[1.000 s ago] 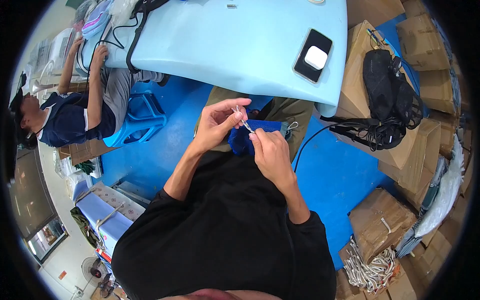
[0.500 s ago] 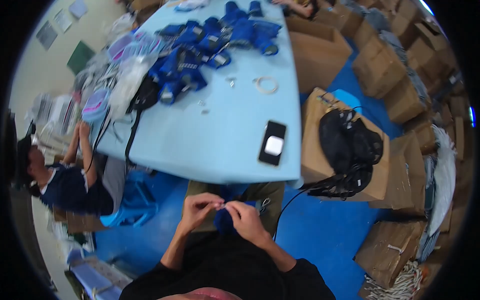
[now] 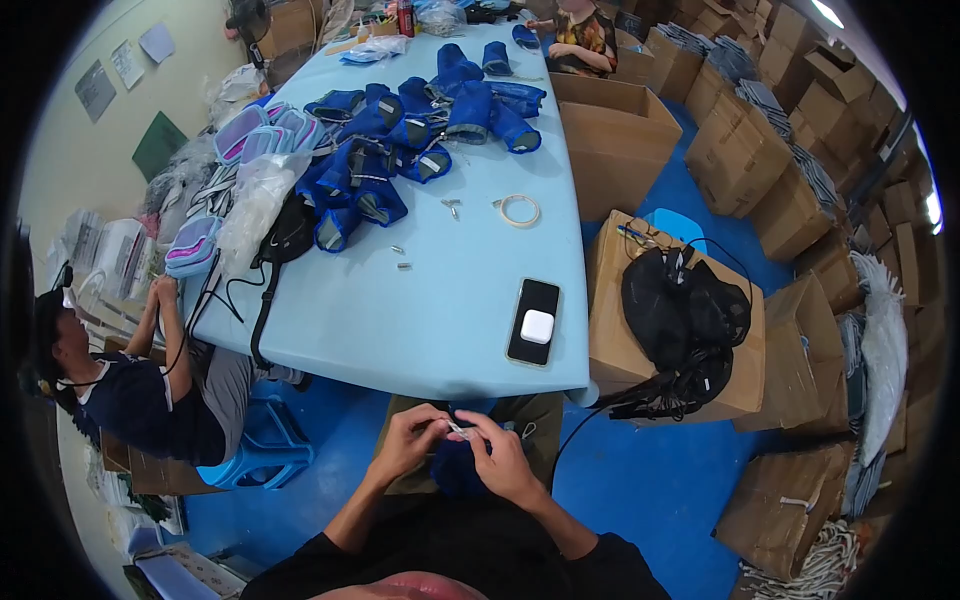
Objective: Attaching metal clips and rings to blue textile pouches in a production line setting.
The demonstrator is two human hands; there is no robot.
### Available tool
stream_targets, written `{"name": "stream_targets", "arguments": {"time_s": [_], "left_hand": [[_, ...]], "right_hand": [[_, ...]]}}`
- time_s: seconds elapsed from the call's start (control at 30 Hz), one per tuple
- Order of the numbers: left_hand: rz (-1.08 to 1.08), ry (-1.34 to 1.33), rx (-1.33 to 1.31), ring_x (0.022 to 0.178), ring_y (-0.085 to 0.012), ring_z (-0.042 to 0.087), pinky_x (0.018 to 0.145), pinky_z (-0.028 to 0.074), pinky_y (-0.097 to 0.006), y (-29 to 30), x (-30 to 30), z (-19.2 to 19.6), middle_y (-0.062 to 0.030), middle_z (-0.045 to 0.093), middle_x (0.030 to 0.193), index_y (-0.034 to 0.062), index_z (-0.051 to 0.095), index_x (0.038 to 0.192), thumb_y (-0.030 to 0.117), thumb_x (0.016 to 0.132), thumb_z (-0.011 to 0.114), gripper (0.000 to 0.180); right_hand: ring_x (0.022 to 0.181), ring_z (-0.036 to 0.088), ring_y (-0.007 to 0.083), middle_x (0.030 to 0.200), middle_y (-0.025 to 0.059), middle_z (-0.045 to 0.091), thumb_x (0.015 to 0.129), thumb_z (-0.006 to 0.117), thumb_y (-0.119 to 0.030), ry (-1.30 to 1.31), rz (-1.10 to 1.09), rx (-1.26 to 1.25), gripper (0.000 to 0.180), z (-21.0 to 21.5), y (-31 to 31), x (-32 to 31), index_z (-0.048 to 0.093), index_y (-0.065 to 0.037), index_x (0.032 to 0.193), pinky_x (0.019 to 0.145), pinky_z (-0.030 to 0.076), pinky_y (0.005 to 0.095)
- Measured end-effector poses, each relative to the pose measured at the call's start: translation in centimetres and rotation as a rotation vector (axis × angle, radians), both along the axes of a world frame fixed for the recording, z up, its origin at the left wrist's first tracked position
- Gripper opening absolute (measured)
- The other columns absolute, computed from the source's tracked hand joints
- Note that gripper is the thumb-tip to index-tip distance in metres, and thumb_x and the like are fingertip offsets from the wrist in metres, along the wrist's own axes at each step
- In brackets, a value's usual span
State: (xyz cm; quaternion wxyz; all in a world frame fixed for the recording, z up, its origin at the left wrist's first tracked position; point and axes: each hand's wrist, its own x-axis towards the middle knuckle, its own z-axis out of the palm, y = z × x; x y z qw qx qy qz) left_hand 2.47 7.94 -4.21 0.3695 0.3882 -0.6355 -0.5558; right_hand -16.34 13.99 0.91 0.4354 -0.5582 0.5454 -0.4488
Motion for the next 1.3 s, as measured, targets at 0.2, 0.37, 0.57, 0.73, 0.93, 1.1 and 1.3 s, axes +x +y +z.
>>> {"name": "stream_targets", "arguments": {"time_s": [0.2, 0.37, 0.57, 0.73, 0.93, 1.1, 1.3], "left_hand": [[-0.086, 0.217, 0.226, 0.086, -0.0112, 0.066, 0.082, 0.053, -0.026, 1.5, -0.9, -1.4, -0.0071, 0.074, 0.093, -0.0056, 0.076, 0.107, 0.006, 0.1, 0.069, 0.015], [-0.093, 0.3, 0.263, 0.089, -0.011, 0.067, 0.084, 0.054, -0.026, 1.8, -1.5, -1.2, -0.0089, 0.076, 0.096, -0.0036, 0.079, 0.106, 0.005, 0.099, 0.07, 0.014], [-0.129, 0.367, 0.488, 0.089, -0.0085, 0.065, 0.084, 0.053, -0.025, 3.2, -2.5, -0.8, -0.0028, 0.074, 0.095, -0.0019, 0.076, 0.107, 0.011, 0.103, 0.068, 0.016], [-0.218, 0.448, 0.488, 0.096, -0.0047, 0.057, 0.088, 0.047, -0.024, 5.2, -4.3, -0.2, 0.0024, 0.064, 0.103, 0.004, 0.065, 0.116, 0.025, 0.112, 0.053, 0.025], [-0.335, 0.681, 0.675, 0.093, -0.0102, 0.064, 0.092, 0.054, -0.03, 6.1, -5.7, 1.6, -0.0032, 0.065, 0.104, 0.005, 0.059, 0.113, 0.027, 0.112, 0.051, 0.024], [-0.39, 0.633, 0.65, 0.083, -0.0108, 0.064, 0.082, 0.058, -0.03, 6.3, -5.6, 1.7, -0.0048, 0.065, 0.097, 0.0031, 0.058, 0.108, 0.025, 0.111, 0.053, 0.022], [-0.198, 0.643, 0.459, 0.083, -0.0113, 0.066, 0.079, 0.057, -0.029, 6.7, -5.9, 2.0, -0.0055, 0.065, 0.097, 0.0012, 0.059, 0.106, 0.015, 0.11, 0.055, 0.014]], "right_hand": [[0.1, 0.073, 0.0328, 0.101, 0.0134, 0.076, 0.093, 0.063, 0.003, 0.251, 0.239, -0.188, 0.027, 1.2, 0.0, -2.3, 0.073, -0.005, 0.117, 0.086, 0.057, 0.0403], [0.098, 0.069, 0.0296, 0.097, 0.0104, 0.072, 0.086, 0.072, -0.003, 0.65, 0.378, -0.453, 0.022, 2.8, -0.6, -3.4, 0.075, -0.006, 0.107, 0.093, 0.054, 0.0412], [0.09, 0.065, 0.0274, 0.087, 0.0088, 0.062, 0.085, 0.072, -0.005, 0.819, 0.558, -0.54, 0.011, 4.8, -1.9, -4.5, 0.072, -0.003, 0.095, 0.106, 0.049, 0.0472], [0.09, 0.063, 0.027, 0.088, 0.0088, 0.06, 0.08, 0.076, -0.011, 0.955, 0.66, -0.546, 0.02, 7.6, -3.0, -4.2, 0.07, 0.0, 0.096, 0.108, 0.045, 0.0456], [0.076, 0.061, 0.0191, 0.074, 0.0033, 0.057, 0.081, 0.076, -0.01, 0.638, 0.799, 0.044, 0.015, 10.4, -4.1, -6.6, 0.068, -0.002, 0.092, 0.075, 0.046, 0.0341], [0.065, 0.041, 0.0037, 0.068, -0.0065, 0.05, 0.088, 0.08, -0.012, 0.041, 0.84, 0.468, 0.015, 5.6, -3.6, -9.9, 0.07, -0.002, 0.089, 0.06, 0.034, 0.024], [0.065, 0.049, 0.006, 0.076, -0.0013, 0.061, 0.1, 0.069, -0.016, -0.675, 0.399, 0.662, 0.016, 1.1, 0.4, -8.4, 0.068, 0.0, 0.105, 0.063, 0.042, 0.0236]]}}
